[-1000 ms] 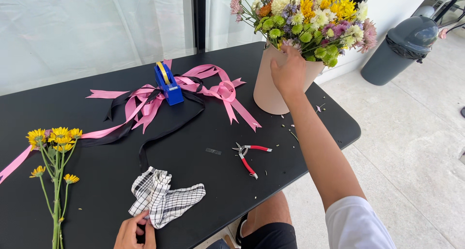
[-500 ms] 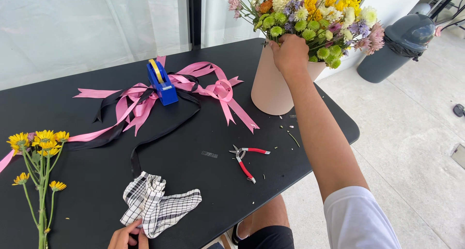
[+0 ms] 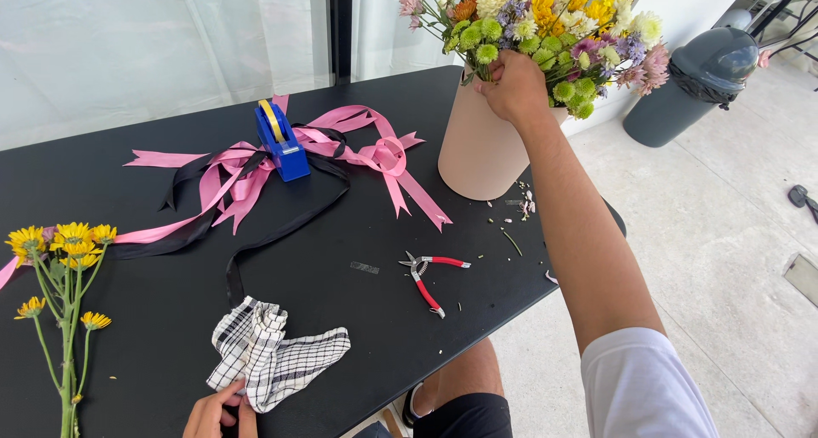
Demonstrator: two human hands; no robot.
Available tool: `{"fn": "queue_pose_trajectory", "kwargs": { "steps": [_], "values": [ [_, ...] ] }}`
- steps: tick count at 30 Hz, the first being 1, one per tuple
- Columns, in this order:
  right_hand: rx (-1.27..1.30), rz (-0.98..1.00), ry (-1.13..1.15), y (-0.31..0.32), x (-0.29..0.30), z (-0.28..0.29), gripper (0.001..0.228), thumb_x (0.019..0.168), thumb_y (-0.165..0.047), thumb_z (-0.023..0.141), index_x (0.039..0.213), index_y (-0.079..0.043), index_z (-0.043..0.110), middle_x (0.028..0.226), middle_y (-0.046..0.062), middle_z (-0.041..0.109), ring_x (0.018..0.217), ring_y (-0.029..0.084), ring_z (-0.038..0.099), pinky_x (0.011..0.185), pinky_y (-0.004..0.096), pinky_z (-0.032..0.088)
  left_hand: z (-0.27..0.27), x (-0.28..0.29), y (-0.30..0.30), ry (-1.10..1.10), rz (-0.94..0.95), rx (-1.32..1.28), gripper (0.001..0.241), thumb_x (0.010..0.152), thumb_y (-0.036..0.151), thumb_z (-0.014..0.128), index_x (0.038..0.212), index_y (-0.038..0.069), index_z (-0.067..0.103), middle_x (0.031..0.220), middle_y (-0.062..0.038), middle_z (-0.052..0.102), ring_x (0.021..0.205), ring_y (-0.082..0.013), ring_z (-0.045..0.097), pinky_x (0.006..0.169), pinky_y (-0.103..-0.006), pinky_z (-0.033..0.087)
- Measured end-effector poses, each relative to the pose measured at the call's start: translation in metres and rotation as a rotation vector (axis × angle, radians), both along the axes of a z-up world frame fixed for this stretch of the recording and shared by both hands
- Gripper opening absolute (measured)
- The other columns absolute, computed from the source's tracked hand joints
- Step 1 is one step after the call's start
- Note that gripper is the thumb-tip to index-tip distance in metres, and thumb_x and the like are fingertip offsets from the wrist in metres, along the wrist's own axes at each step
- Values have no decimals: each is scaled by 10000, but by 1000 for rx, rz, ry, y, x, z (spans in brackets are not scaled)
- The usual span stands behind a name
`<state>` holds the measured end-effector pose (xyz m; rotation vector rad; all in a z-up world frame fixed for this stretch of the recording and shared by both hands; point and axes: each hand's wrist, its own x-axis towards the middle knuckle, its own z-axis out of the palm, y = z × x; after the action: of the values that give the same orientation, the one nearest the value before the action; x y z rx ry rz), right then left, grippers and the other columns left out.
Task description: The person wipes flower stems with a cloth, trims the stems using shears, and places the flowers into a vase.
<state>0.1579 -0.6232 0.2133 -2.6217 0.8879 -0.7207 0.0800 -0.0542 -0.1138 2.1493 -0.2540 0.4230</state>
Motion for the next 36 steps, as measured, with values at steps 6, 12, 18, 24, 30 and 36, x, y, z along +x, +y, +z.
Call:
{"fn": "queue_pose_trajectory", "kwargs": {
  "steps": [6,12,18,24,30,36],
  "values": [
    [156,-1,-133,17,-10,17,35,1032,-160,648,1007,-141,664,795,-22,665,522,212,718,676,362,517,12,-4,-2,28,6,-13,276,889,87,730,1137,188,801,869,11,675,627,-126,501,609,-257,425],
    [222,123,-435,36,-28,36,60,1021,-133,642,1027,-85,678,1189,20,768,444,173,713,293,272,427,19,-6,-5,-4,1,-35,251,896,69,746,1118,172,798,831,18,654,624,-119,474,574,-242,405],
    [222,227,-350,24,-42,59,102,1046,-68,507,1100,-53,592,1195,142,682,519,257,752,302,305,487,8,-2,1,48,-1,6,289,896,93,741,1159,200,796,871,12,678,628,-124,501,591,-251,421],
    [92,300,-143,16,-55,76,93,1060,-81,644,1032,-34,719,1215,155,721,658,200,775,496,267,630,68,-16,-23,-19,24,-56,340,893,5,744,1222,89,769,951,-64,674,641,-145,508,687,-257,489],
    [145,344,-291,8,-60,67,112,1054,-85,636,1097,-16,714,1263,156,716,582,221,764,412,262,611,191,-10,-102,-216,-172,21,207,946,164,690,1125,236,765,1114,25,653,792,-143,633,694,-286,549],
    [260,279,-342,13,-62,68,113,1020,-128,648,1069,-60,723,1238,105,732,478,190,722,379,252,602,290,56,-267,-242,-868,-57,202,1005,167,549,1113,154,719,938,13,657,816,-147,618,758,-318,498]
  ]
}}
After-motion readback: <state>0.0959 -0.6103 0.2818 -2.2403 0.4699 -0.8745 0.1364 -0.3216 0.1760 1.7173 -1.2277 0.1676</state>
